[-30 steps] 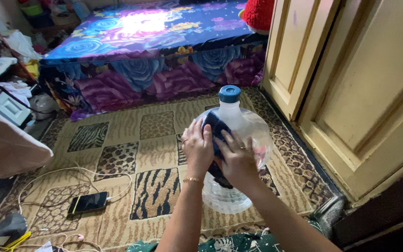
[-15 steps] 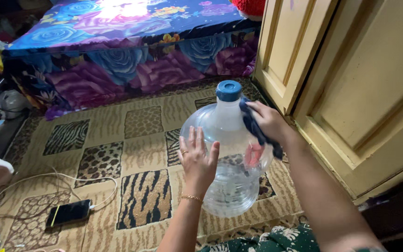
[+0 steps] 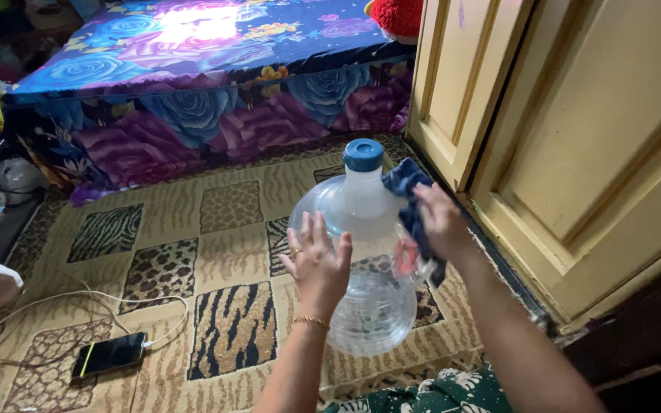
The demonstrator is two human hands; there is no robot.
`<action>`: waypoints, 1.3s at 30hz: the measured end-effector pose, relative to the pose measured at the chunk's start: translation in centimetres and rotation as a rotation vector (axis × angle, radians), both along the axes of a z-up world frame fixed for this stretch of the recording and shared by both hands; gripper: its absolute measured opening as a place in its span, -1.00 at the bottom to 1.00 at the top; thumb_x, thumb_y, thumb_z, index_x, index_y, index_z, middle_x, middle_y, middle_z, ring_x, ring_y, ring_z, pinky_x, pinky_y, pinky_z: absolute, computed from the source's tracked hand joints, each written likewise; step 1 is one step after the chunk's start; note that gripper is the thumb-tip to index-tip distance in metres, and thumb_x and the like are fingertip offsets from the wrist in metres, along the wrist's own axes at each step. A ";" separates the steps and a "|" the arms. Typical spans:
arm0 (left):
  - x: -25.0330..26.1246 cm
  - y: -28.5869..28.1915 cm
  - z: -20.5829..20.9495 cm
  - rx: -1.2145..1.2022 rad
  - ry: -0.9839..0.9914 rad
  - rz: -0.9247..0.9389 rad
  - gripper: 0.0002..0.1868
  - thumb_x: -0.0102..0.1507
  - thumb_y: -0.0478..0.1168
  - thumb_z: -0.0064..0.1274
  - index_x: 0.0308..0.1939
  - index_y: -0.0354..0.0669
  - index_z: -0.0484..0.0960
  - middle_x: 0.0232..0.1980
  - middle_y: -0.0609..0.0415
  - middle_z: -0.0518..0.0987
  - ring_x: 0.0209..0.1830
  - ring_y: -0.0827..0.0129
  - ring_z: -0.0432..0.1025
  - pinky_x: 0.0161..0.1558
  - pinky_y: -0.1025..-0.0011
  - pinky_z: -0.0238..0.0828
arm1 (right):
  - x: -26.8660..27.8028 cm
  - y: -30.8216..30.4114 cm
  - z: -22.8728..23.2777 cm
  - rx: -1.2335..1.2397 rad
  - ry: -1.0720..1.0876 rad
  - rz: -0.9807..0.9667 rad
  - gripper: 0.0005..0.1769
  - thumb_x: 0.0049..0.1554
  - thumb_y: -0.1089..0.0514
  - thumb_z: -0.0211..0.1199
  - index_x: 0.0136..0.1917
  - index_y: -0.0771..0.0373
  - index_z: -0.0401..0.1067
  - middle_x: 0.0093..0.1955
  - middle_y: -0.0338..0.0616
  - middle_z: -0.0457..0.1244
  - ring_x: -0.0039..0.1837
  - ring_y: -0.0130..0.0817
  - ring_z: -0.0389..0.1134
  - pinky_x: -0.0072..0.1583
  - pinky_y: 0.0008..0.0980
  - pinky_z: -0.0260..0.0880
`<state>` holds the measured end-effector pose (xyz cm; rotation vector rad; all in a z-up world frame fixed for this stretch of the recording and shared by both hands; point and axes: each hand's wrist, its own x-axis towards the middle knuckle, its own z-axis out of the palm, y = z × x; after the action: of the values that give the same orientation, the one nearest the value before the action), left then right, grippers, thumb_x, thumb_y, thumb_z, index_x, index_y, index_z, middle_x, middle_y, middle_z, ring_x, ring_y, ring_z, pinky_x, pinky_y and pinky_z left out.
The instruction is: The person wipes the exterior of a large clear plastic water jug with a blue cloth. They rotate the jug to clean different sides, including the cap and handle, while sitting on a patterned rug.
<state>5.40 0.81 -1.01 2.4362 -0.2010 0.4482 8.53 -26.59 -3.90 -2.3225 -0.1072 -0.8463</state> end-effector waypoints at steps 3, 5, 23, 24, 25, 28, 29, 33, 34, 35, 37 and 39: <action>0.9 -0.3 1.1 0.100 0.066 0.023 -0.18 0.32 0.32 -0.19 0.50 -0.08 0.21 0.60 -0.08 0.10 0.64 -0.14 -0.20 0.40 -0.47 -0.43 | -6.1 4.7 0.2 -0.075 -0.086 0.027 -0.57 0.27 0.17 0.09 0.38 0.24 0.39 0.49 0.07 0.20 0.60 0.19 0.03 0.54 0.01 0.04; 2.2 -1.1 2.1 0.084 0.035 0.007 -0.10 0.32 0.43 -0.10 0.46 -0.19 0.25 0.57 -0.21 0.16 0.67 -0.10 -0.14 0.46 -0.40 -0.37 | -9.7 7.5 0.6 -0.081 -0.112 0.070 -0.57 0.23 0.16 0.15 0.36 0.20 0.40 0.50 0.07 0.18 0.63 0.18 -0.01 0.55 0.07 0.03; 3.1 -1.6 4.8 -0.526 -0.585 -0.239 -0.49 0.13 -0.05 0.41 0.01 -0.28 0.60 -0.18 -0.07 0.73 -0.13 0.11 0.62 0.06 0.17 0.42 | -1.2 4.3 7.2 -0.145 -0.020 0.101 -0.60 0.23 0.13 0.13 0.33 0.15 0.44 0.46 -0.02 0.25 0.58 0.01 0.09 0.53 0.11 -0.09; 2.3 -1.2 4.3 -0.566 -0.539 -0.233 -0.50 0.13 -0.05 0.41 -0.02 -0.27 0.60 -0.17 -0.06 0.71 -0.13 0.15 0.61 0.03 0.22 0.45 | -0.4 4.3 7.9 -0.117 0.013 0.127 -0.60 0.25 0.12 0.11 0.34 0.14 0.45 0.46 -0.03 0.25 0.57 -0.01 0.10 0.54 0.02 -0.02; 1.6 -0.8 3.8 -0.607 -0.493 -0.227 -0.52 0.13 -0.05 0.42 -0.04 -0.27 0.60 -0.16 -0.04 0.69 -0.13 0.20 0.60 0.00 0.26 0.48 | 0.0 4.7 8.4 -0.093 0.038 0.144 -0.59 0.24 0.09 0.11 0.34 0.13 0.44 0.46 -0.05 0.26 0.56 -0.04 0.15 0.55 -0.06 0.05; 0.1 0.7 2.9 -0.686 -0.391 -0.199 -0.54 0.13 -0.06 0.41 -0.07 -0.26 0.60 -0.16 0.01 0.70 -0.15 0.31 0.60 -0.04 0.35 0.51 | 0.4 7.0 9.7 -0.104 0.074 0.161 -0.55 0.24 0.00 0.11 0.36 0.10 0.43 0.45 -0.08 0.25 0.55 -0.06 0.18 0.54 -0.14 0.11; -0.2 1.2 2.7 -0.706 -0.364 -0.188 -0.55 0.13 -0.07 0.40 -0.06 -0.26 0.60 -0.16 0.03 0.71 -0.15 0.34 0.60 -0.04 0.37 0.51 | -0.1 8.0 9.8 -0.162 0.064 0.145 -0.54 0.23 -0.02 0.10 0.36 0.08 0.44 0.46 -0.06 0.24 0.56 -0.02 0.13 0.54 -0.06 0.04; -1.2 3.6 2.2 -0.683 -0.423 -0.248 -0.54 0.17 -0.11 0.37 0.03 -0.31 0.61 -0.05 -0.03 0.69 -0.05 0.31 0.59 0.02 0.37 0.51 | -3.5 12.1 9.3 -0.457 0.017 0.100 -0.52 0.22 -0.08 0.08 0.37 0.02 0.43 0.46 -0.10 0.23 0.59 0.02 0.02 0.51 0.30 -0.27; -1.7 4.2 2.1 -0.698 -0.436 -0.271 -0.52 0.18 -0.13 0.35 0.07 -0.32 0.60 0.00 -0.04 0.68 0.00 0.31 0.57 0.04 0.36 0.50 | -4.7 13.1 9.1 -0.468 -0.008 0.126 -0.52 0.26 -0.09 0.07 0.39 0.03 0.41 0.47 -0.09 0.22 0.60 0.03 0.00 0.53 0.32 -0.28; -2.2 4.7 1.9 -0.712 -0.450 -0.294 -0.50 0.19 -0.15 0.33 0.12 -0.33 0.59 0.06 -0.05 0.67 0.04 0.31 0.56 0.06 0.36 0.49 | -5.9 14.0 8.8 -0.479 -0.033 0.152 -0.52 0.29 -0.10 0.05 0.41 0.04 0.40 0.48 -0.09 0.22 0.62 0.05 -0.02 0.55 0.34 -0.29; -3.5 5.8 1.5 -0.694 -0.443 -0.300 -0.48 0.17 -0.20 0.33 0.15 -0.34 0.57 0.12 -0.06 0.63 0.11 0.30 0.53 0.12 0.36 0.46 | -7.2 14.9 9.2 -0.475 -0.044 0.198 -0.52 0.30 -0.12 0.05 0.41 0.04 0.39 0.49 -0.08 0.21 0.63 0.05 -0.03 0.55 0.34 -0.29; -4.9 6.5 0.8 -0.703 -0.426 -0.311 -0.47 0.16 -0.23 0.34 0.17 -0.33 0.54 0.18 -0.08 0.60 0.18 0.28 0.49 0.18 0.35 0.43 | -7.7 15.4 9.4 -0.444 -0.016 0.240 -0.49 0.25 -0.16 0.08 0.39 0.04 0.41 0.47 -0.07 0.21 0.61 0.03 -0.01 0.54 0.31 -0.28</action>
<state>0.46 7.35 -0.22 1.5735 -0.5001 0.7447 0.82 -11.20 5.50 -2.6374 -0.6247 -0.7767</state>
